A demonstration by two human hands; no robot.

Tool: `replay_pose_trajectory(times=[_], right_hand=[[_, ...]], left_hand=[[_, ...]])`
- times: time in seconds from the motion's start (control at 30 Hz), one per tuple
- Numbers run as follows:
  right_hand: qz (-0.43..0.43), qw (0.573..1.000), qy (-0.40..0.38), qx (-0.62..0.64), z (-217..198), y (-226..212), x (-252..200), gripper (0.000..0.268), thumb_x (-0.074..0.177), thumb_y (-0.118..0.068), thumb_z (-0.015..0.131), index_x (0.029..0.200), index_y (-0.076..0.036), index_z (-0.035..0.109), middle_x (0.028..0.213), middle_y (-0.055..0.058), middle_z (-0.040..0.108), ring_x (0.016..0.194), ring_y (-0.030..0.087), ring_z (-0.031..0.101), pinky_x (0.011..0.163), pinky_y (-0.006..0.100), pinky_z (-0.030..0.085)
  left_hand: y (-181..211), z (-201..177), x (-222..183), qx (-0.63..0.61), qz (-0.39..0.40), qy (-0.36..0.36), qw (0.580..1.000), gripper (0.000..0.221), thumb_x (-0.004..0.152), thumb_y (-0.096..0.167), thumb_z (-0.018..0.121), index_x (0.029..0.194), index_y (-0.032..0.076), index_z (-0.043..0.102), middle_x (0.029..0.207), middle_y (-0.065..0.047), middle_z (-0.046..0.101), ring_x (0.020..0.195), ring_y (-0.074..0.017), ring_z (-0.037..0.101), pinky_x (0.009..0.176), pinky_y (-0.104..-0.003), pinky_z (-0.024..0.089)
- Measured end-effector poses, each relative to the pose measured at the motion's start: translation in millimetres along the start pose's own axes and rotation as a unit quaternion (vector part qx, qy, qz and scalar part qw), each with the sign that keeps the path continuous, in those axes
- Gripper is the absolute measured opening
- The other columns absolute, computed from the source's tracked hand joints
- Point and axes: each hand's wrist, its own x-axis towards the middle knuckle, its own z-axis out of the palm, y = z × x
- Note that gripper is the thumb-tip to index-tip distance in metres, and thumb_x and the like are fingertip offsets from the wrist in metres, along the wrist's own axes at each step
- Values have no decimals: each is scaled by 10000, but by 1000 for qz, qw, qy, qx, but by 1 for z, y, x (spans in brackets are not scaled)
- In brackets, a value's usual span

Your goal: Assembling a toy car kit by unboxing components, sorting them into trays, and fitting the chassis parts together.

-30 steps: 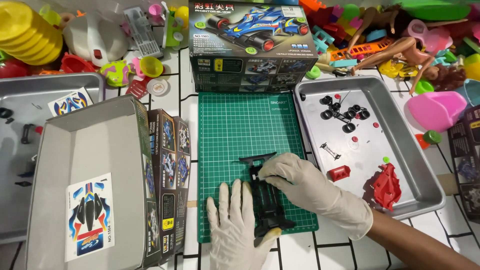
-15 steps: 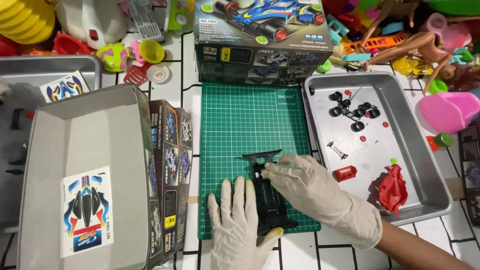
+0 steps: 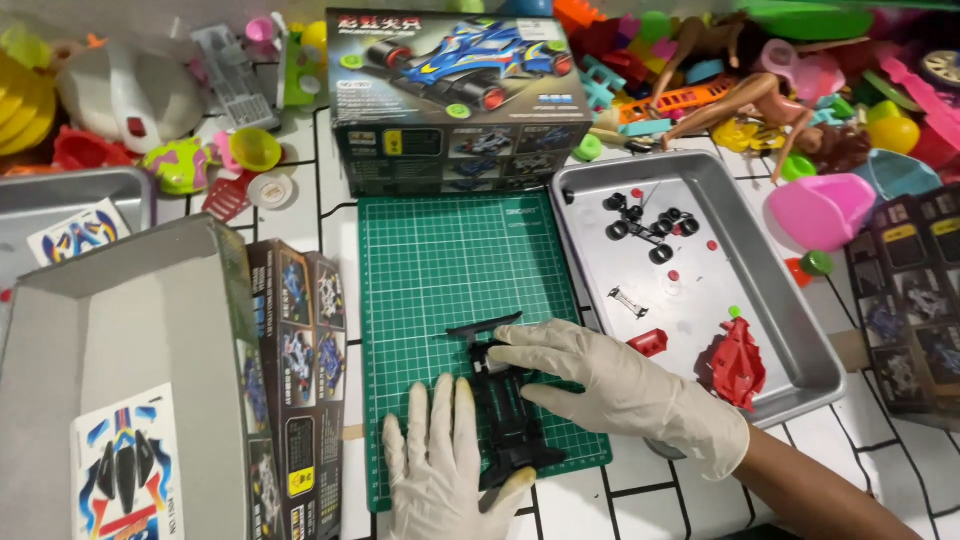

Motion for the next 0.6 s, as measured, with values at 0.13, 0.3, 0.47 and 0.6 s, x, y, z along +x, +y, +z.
replay_pose_trajectory(times=[0.13, 0.3, 0.47, 0.6], right_hand=[[-29, 997, 59, 28, -23, -6, -10, 598, 994, -70, 682, 1529, -207, 452, 1520, 65, 584, 1339, 286, 629, 1123, 418, 511], [26, 993, 115, -14, -55, 20, -30, 450, 935, 14, 649, 1349, -148, 578, 1378, 100, 676, 1268, 273, 675, 1086, 386, 568], [275, 945, 175, -5, -84, 53, -49, 297, 908, -6, 533, 1024, -114, 785, 1147, 15, 817, 1080, 166, 775, 973, 302, 610], [414, 909, 50, -16, -93, 35, -36, 161, 918, -190, 681, 1052, -192, 770, 990, -60, 800, 853, 96, 714, 794, 255, 580]], left_hand=[[-5, 18, -4, 14, 3, -9, 1000, 1353, 667, 1116, 319, 1638, 178, 230, 1719, -15, 231, 1578, -292, 213, 1246, -540, 197], [-5, -2, 3, -36, -9, 24, 999, 1229, 711, 1039, 197, 1580, 190, 383, 1655, -65, 385, 1526, -297, 371, 1197, -560, 342], [-1, -27, 11, -72, -3, 43, 996, 1334, 610, 1073, 133, 1607, 215, 357, 1673, -118, 370, 1478, -363, 452, 1167, -579, 397], [1, -6, 14, 50, -5, 159, 986, 802, 926, -188, 749, 1545, 248, 484, 1628, -139, 467, 1298, -334, 692, 1151, -479, 506]])
